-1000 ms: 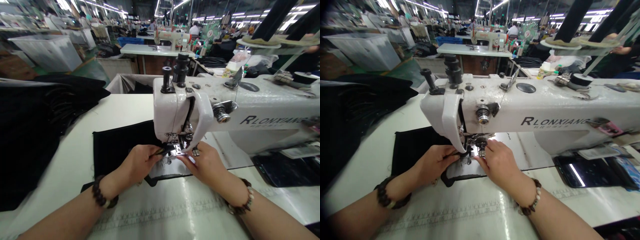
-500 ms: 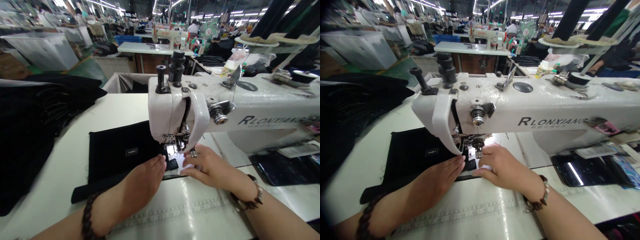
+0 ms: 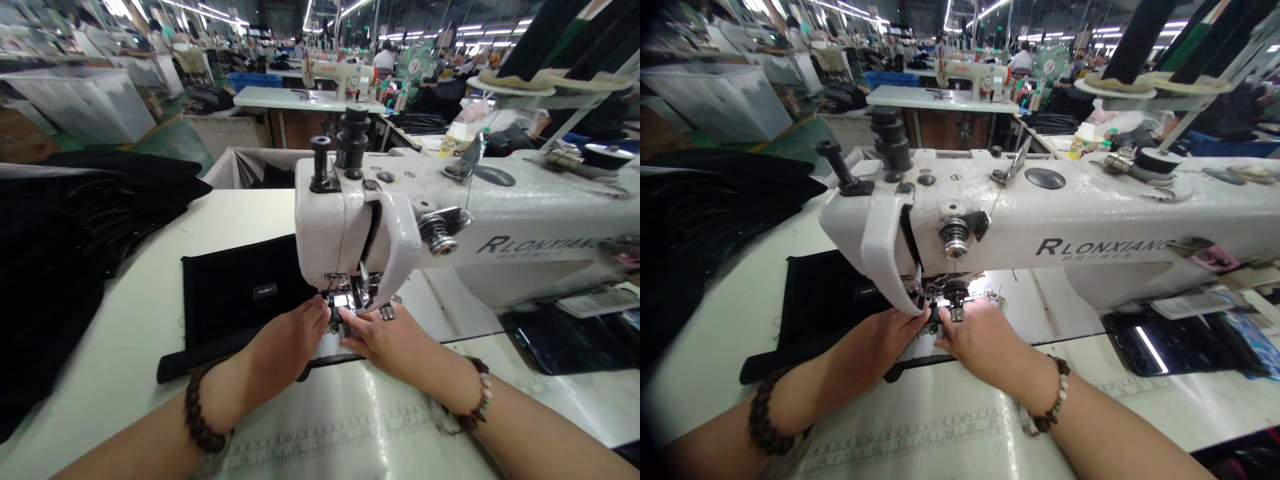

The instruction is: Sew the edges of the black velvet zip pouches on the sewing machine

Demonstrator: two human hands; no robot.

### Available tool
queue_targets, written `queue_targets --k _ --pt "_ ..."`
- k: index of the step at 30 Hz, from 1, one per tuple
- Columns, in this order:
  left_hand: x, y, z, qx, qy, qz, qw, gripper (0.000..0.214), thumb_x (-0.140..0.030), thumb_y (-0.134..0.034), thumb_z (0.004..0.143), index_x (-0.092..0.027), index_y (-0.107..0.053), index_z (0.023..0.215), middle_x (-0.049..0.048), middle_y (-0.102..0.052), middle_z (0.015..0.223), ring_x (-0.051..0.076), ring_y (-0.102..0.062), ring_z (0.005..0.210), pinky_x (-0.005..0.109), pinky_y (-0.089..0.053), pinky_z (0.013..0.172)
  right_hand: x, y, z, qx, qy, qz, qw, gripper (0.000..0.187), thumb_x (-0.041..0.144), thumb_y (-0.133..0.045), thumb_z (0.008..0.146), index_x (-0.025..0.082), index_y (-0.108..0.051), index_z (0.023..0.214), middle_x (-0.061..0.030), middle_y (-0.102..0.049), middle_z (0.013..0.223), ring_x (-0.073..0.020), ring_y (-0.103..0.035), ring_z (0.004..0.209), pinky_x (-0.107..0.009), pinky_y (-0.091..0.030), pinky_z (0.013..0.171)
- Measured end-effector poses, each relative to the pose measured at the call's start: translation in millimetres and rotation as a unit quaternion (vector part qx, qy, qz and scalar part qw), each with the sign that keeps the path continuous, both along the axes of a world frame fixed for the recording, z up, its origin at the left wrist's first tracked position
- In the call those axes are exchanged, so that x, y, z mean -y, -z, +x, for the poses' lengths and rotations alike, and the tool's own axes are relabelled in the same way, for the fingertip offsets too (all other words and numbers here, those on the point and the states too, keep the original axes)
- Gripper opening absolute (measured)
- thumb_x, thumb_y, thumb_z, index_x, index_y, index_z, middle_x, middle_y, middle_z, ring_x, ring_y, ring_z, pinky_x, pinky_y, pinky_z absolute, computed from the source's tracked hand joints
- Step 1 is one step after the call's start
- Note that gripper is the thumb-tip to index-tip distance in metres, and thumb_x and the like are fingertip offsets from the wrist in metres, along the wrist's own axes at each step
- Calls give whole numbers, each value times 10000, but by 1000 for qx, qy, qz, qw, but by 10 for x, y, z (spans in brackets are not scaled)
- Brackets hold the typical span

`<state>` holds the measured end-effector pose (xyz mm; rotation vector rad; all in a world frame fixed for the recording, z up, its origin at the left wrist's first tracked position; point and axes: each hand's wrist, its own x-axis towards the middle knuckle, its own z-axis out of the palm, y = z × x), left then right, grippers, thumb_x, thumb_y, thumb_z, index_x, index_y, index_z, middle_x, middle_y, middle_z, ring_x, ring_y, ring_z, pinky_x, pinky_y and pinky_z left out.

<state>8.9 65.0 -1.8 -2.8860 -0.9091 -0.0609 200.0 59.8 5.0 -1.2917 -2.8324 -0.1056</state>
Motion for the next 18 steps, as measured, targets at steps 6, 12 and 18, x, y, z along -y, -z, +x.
queue_targets --k 6,12,18 --pt "-97 -78 33 5 -41 -91 995 333 -16 -435 802 -41 -518 1123 124 -563 1171 175 -502 1110 256 -360 992 -37 16 4 -44 11 -1 999 400 375 -588 790 132 -560 1107 -95 -673 795 -208 -603 687 -299 -397 586" --pt "-101 -91 23 -12 -34 -92 995 352 -13 -460 786 -27 -513 1134 149 -543 1199 178 -504 1111 251 -361 995 -43 8 -2 -52 15 -28 998 391 352 -558 810 129 -539 1130 -93 -670 790 -218 -605 704 -304 -401 597" --pt "-39 4 -6 -8 -34 -41 999 379 -51 -454 770 -97 -533 1138 96 -570 1175 167 -500 1117 240 -387 971 -21 -39 0 -41 24 -66 997 377 377 -497 845 148 -527 1143 -83 -654 752 -202 -593 698 -287 -384 603"
